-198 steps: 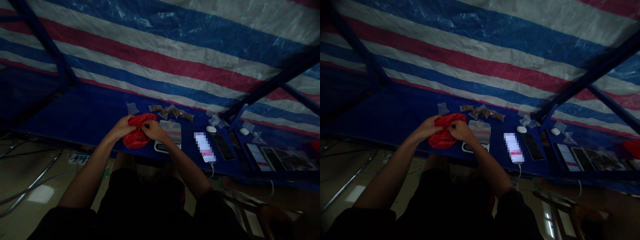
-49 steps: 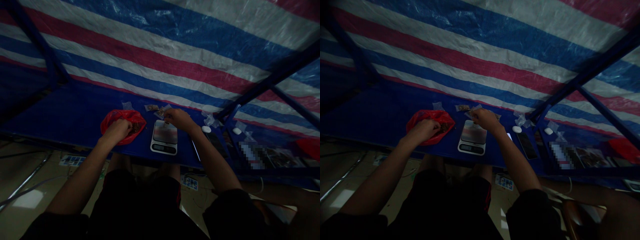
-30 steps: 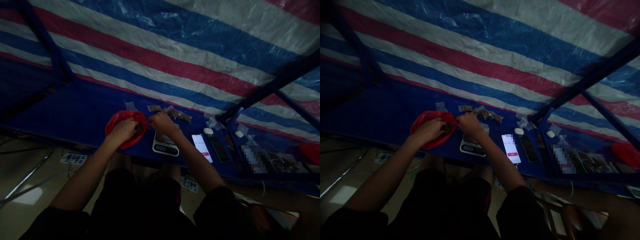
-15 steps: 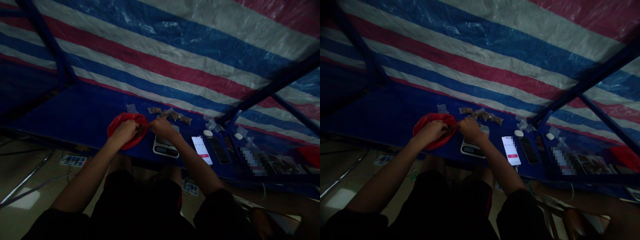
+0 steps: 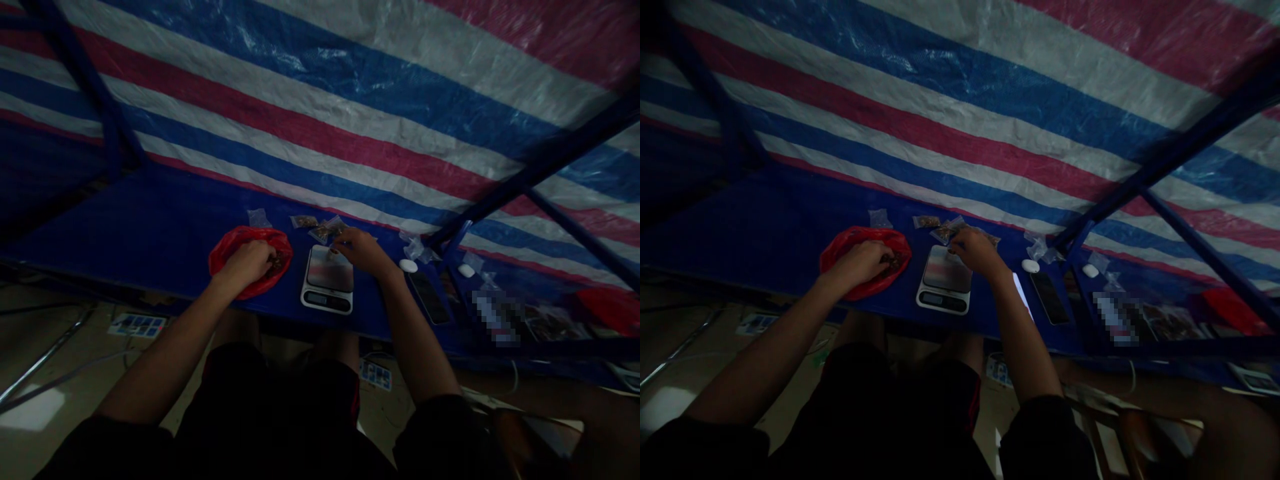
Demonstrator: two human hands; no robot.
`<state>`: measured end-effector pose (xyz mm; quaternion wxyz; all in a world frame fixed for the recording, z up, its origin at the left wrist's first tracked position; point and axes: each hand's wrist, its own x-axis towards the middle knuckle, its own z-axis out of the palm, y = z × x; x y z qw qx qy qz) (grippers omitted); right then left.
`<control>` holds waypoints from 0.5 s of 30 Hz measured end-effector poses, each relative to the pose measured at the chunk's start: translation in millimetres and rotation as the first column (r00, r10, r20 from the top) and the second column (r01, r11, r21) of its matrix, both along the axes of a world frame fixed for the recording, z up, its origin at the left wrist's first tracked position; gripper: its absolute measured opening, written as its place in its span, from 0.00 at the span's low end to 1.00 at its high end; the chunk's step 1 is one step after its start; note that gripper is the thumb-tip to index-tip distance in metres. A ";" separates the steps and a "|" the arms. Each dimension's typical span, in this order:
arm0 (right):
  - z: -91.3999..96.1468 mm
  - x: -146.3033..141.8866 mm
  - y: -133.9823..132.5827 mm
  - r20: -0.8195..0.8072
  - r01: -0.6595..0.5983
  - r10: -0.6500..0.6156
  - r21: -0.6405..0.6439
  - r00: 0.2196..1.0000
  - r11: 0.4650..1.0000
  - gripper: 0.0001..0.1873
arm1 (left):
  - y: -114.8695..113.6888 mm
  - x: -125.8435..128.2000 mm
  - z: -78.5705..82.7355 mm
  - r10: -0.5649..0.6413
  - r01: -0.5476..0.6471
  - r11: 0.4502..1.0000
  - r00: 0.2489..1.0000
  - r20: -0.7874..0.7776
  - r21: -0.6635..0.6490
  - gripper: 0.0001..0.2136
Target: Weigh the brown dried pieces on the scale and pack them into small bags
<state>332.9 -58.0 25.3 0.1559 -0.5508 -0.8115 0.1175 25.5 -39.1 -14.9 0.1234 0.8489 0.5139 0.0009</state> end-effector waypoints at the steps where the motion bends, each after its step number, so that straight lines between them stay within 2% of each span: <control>1: -1.2 2.0 -1.1 -0.030 0.008 -0.007 0.023 1.000 1.000 0.12 | 0.3 -0.4 -0.7 -0.004 0.004 1.000 1.000 0.004 -0.002 0.12; 4: -8.2 13.9 -6.7 -0.180 0.106 -0.084 0.116 0.980 0.988 0.14 | 2.1 -3.5 -2.6 -0.001 0.002 1.000 0.999 0.036 -0.009 0.12; 6: -18.4 23.2 -13.4 -0.300 0.225 -0.165 0.178 0.939 0.958 0.16 | 4.3 -6.4 -2.5 0.014 -0.014 1.000 0.998 0.068 -0.013 0.12; 9: -41.5 31.8 -27.9 -0.458 0.455 -0.322 0.216 0.828 0.864 0.17 | 8.1 -9.7 0.8 0.013 -0.011 1.000 0.994 0.105 -0.027 0.12; 12: -66.8 32.0 -44.0 -0.548 0.623 -0.452 0.172 0.704 0.763 0.20 | 10.7 -10.4 6.8 -0.015 0.020 0.999 0.992 0.129 -0.040 0.12; 15: -87.1 27.7 -55.4 -0.583 0.696 -0.502 0.158 0.639 0.701 0.21 | 12.1 -8.5 14.2 -0.025 0.034 0.998 0.987 0.160 -0.053 0.11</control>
